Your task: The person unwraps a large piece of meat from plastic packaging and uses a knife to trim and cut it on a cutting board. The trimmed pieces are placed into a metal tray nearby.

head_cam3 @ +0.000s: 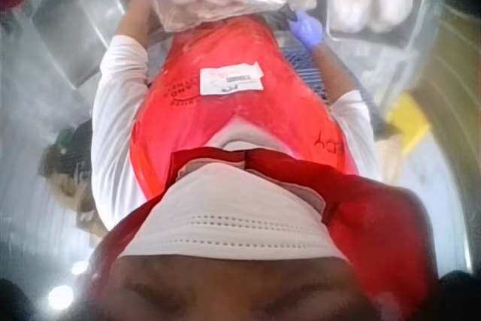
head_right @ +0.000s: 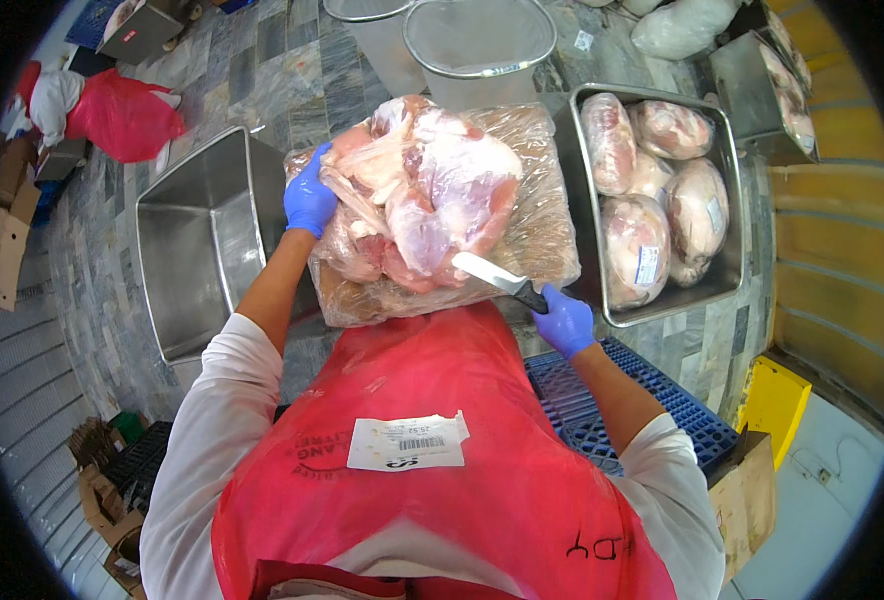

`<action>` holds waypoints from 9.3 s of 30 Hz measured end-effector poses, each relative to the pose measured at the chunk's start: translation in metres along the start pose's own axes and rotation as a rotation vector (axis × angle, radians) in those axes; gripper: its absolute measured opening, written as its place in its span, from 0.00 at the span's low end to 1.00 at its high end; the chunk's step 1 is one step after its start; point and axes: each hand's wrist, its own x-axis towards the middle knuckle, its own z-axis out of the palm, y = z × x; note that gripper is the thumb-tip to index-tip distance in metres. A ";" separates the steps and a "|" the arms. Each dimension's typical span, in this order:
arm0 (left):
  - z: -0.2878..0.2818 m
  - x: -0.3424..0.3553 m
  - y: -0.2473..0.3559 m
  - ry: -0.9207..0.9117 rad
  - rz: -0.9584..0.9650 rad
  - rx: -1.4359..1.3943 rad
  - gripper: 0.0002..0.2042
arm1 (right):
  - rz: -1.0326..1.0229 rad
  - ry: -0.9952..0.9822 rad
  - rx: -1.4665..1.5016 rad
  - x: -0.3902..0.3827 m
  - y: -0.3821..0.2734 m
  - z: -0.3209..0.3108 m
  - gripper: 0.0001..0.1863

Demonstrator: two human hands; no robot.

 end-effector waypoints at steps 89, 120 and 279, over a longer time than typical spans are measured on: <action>-0.006 0.011 0.208 -0.391 1.010 0.629 0.24 | 0.489 -0.093 0.468 -0.110 -0.068 -0.106 0.27; 0.004 0.026 0.139 -0.196 0.302 0.190 0.53 | 0.468 -0.087 0.249 -0.110 -0.084 -0.165 0.25; -0.012 0.015 0.146 0.042 0.479 0.239 0.45 | 0.157 0.389 0.155 -0.046 -0.075 0.023 0.32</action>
